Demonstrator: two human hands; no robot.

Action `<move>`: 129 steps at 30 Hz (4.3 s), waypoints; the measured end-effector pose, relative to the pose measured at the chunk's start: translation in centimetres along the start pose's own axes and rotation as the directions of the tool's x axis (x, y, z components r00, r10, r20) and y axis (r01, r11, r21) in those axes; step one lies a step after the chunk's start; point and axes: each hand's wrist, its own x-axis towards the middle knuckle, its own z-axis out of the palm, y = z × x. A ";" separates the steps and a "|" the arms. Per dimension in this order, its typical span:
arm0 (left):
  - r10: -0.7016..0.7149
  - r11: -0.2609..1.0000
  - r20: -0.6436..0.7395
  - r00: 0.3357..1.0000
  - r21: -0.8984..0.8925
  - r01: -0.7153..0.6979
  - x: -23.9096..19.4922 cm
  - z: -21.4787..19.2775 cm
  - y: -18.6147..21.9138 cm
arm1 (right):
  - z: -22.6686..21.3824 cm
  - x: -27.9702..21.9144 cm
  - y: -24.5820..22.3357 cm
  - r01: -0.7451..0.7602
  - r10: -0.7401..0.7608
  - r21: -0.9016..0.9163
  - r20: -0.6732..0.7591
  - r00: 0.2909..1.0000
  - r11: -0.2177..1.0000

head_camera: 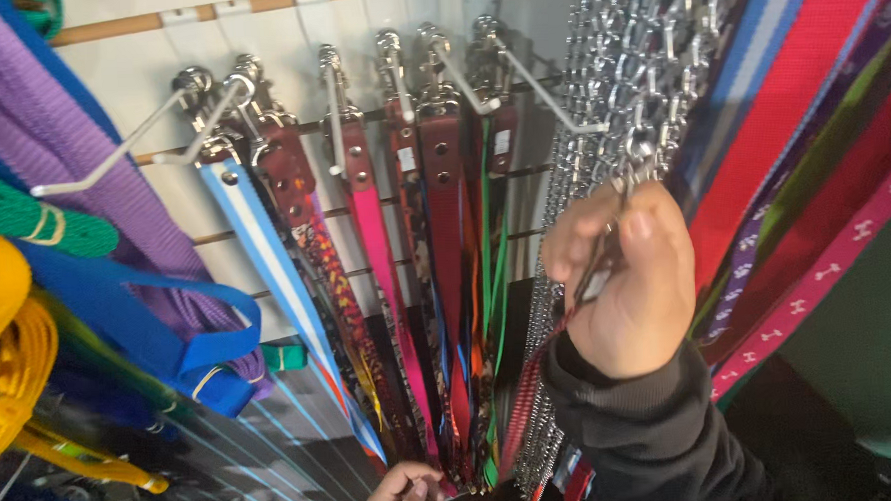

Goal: The person takes various pet leashes and collars out of a box one by one, attaches their clips to a hanging rack, and organizes them by style and color.

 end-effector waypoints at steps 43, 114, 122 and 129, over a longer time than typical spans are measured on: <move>-0.326 0.941 -0.150 0.933 -0.142 0.306 -1.9 3.2 2.9 | -1.4 4.7 18.7 0.507 -0.327 -0.785 0.403 0.855 0.356; 0.212 0.643 -0.876 0.433 0.458 0.613 -42.9 -2.1 18.3 | 33.2 -74.5 43.4 0.679 0.681 -0.078 0.174 -0.711 0.730; 0.238 0.646 -0.867 0.437 0.477 0.596 -43.1 -2.9 18.4 | 35.6 -71.4 36.3 0.521 0.519 -0.106 0.377 -0.767 0.847; 0.254 0.665 -0.853 0.455 0.496 0.559 -43.1 -3.4 18.2 | 33.8 -71.8 34.6 0.328 0.496 -0.414 0.415 -0.763 0.849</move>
